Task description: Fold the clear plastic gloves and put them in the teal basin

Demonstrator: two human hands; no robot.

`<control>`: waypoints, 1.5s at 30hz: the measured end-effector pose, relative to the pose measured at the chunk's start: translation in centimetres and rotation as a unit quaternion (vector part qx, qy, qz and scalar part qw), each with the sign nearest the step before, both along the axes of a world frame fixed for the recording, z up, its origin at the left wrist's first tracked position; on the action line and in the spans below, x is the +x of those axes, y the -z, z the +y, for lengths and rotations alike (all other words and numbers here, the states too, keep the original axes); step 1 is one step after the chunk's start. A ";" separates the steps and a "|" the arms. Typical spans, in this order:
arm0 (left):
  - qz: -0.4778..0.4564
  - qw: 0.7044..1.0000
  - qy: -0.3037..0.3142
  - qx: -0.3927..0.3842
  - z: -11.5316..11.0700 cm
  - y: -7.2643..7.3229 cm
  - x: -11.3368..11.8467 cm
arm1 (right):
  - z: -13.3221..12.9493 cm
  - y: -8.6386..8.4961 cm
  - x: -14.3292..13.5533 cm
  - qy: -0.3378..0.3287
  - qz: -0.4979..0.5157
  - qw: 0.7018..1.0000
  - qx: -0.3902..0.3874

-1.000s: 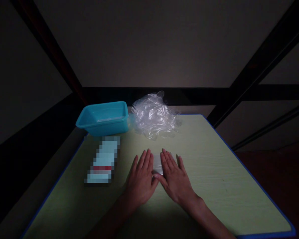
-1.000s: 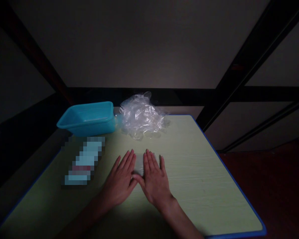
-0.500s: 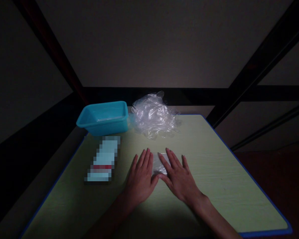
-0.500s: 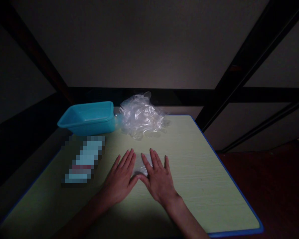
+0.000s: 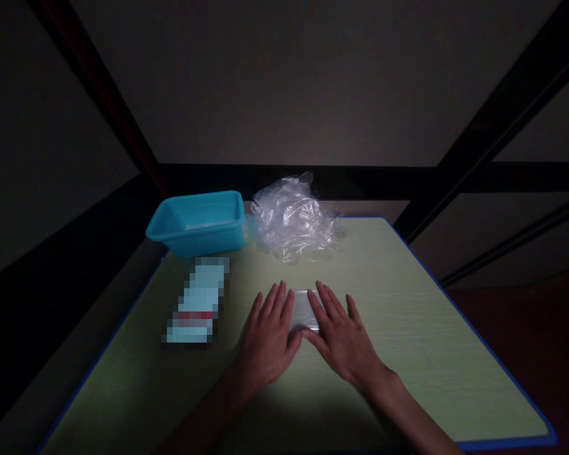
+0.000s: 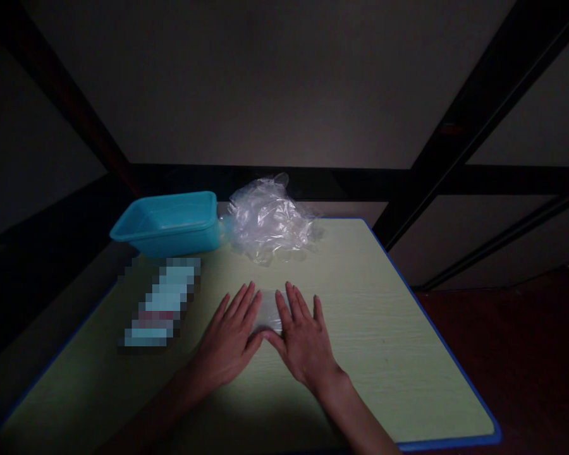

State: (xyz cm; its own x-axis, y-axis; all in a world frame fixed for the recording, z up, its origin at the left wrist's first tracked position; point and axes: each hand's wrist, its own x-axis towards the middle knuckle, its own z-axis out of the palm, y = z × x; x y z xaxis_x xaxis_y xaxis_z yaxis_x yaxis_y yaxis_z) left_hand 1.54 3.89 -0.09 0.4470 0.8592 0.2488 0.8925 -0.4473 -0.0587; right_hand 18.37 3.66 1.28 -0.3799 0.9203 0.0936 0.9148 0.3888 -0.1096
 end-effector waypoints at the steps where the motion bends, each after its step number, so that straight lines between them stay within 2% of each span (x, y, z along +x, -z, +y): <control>1: -0.004 1.000 0.000 0.003 0.0 0.0 0.0 | 0.0 0.1 0.0 0.001 0.003 1.000 0.002; 5: -0.018 1.000 0.000 0.006 0.0 -0.1 0.0 | 0.0 0.1 0.3 0.003 0.008 1.000 -0.007; 8: -0.020 1.000 -0.003 0.000 0.0 -0.2 0.1 | 0.2 -0.6 0.1 0.012 0.012 0.999 -0.029; 11: -0.017 1.000 -0.003 -0.008 0.0 -0.1 0.1 | 0.3 -1.7 -1.4 0.029 0.021 0.998 -0.055; 13: -0.014 1.000 0.002 -0.005 -0.1 0.1 0.0 | 0.3 -2.2 -2.7 0.011 0.030 0.997 -0.064; 15: -0.011 1.000 0.008 0.007 -0.1 0.3 0.0 | 0.1 -2.3 -3.9 -0.026 0.051 0.996 -0.070; 17: -0.008 1.000 0.010 0.010 -0.1 0.4 -0.1 | 0.0 -2.0 -4.3 -0.026 0.060 0.995 -0.073; 21: -0.008 1.000 0.007 -0.016 -0.1 0.2 -0.2 | -0.2 -1.1 -3.1 -0.005 0.040 0.997 -0.065; 26: -0.005 0.999 -0.001 -0.034 0.0 -0.4 -0.1 | -0.3 -0.6 -1.5 -0.010 0.018 0.999 -0.029; 34: -0.014 1.000 0.004 -0.006 0.0 0.0 -0.1 | -0.4 -0.2 -0.4 -0.004 0.015 1.000 0.000; 45: -0.013 1.000 0.000 0.011 0.0 0.1 -0.1 | -0.6 -1.3 -1.1 0.050 0.026 0.997 -0.049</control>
